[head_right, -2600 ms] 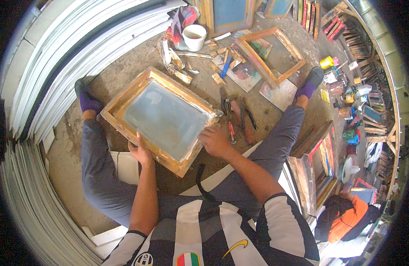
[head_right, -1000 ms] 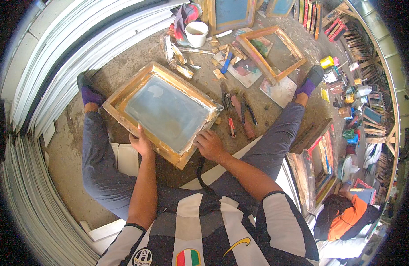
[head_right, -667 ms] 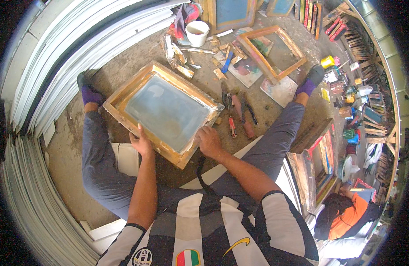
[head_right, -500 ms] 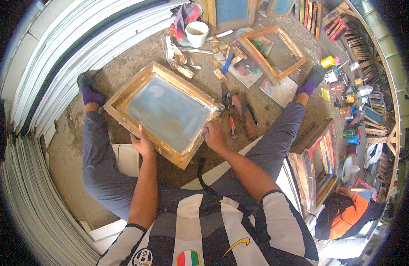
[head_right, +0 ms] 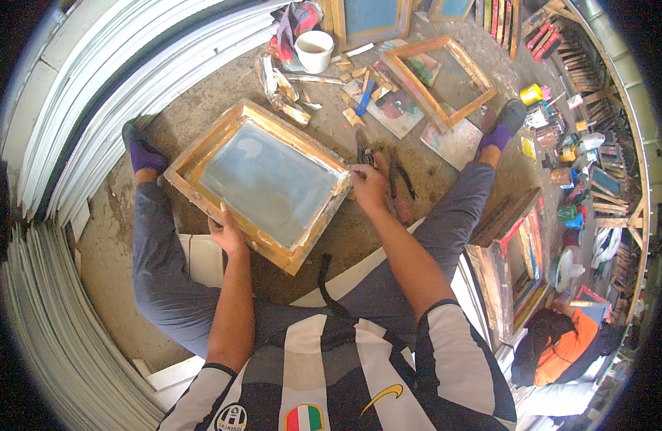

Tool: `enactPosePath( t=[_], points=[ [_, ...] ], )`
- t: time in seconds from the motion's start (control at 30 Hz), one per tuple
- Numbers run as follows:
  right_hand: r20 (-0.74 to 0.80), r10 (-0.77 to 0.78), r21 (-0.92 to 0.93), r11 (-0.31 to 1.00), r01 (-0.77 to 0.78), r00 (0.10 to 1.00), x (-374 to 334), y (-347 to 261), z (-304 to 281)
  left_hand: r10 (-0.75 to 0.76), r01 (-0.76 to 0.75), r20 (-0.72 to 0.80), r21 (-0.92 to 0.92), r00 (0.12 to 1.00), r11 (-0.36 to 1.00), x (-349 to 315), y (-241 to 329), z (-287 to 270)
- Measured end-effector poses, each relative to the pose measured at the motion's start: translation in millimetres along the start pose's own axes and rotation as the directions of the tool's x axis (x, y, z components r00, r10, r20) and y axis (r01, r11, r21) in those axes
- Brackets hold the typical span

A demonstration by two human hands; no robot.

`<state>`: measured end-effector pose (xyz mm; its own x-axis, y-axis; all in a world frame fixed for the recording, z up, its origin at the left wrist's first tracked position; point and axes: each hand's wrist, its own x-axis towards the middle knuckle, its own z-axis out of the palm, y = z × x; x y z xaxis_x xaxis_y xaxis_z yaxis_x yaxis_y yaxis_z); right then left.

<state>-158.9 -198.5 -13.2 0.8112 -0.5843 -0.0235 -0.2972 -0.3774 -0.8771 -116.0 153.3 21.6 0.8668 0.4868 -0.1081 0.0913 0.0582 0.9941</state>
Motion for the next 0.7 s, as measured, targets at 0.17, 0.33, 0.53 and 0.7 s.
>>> enactPosePath(
  t=[0.17, 0.33, 0.53, 0.7],
  points=[
    [0.109, 0.035, -0.318, 0.948, 0.001, 0.993, -3, -41, 19, -0.037, 0.039, 0.018, -0.126, 0.999, 0.991, 4, -8, -4],
    [0.123, 0.238, 0.135, 0.958, -0.253, 0.964, 12, -21, 53, -0.046, 0.046, 0.006, -0.069, 0.999, 0.997, 5, -7, -5],
    [0.226, 0.102, -0.229, 0.972, -0.049, 0.969, 19, -53, 45, -0.056, 0.056, -0.039, -0.010, 0.998, 0.998, 2, -3, -8],
    [0.014, -0.075, -0.226, 0.971, 0.077, 0.997, 6, -16, 33, -0.049, 0.050, 0.012, -0.073, 0.999, 0.996, -1, 5, 2]
  ],
)
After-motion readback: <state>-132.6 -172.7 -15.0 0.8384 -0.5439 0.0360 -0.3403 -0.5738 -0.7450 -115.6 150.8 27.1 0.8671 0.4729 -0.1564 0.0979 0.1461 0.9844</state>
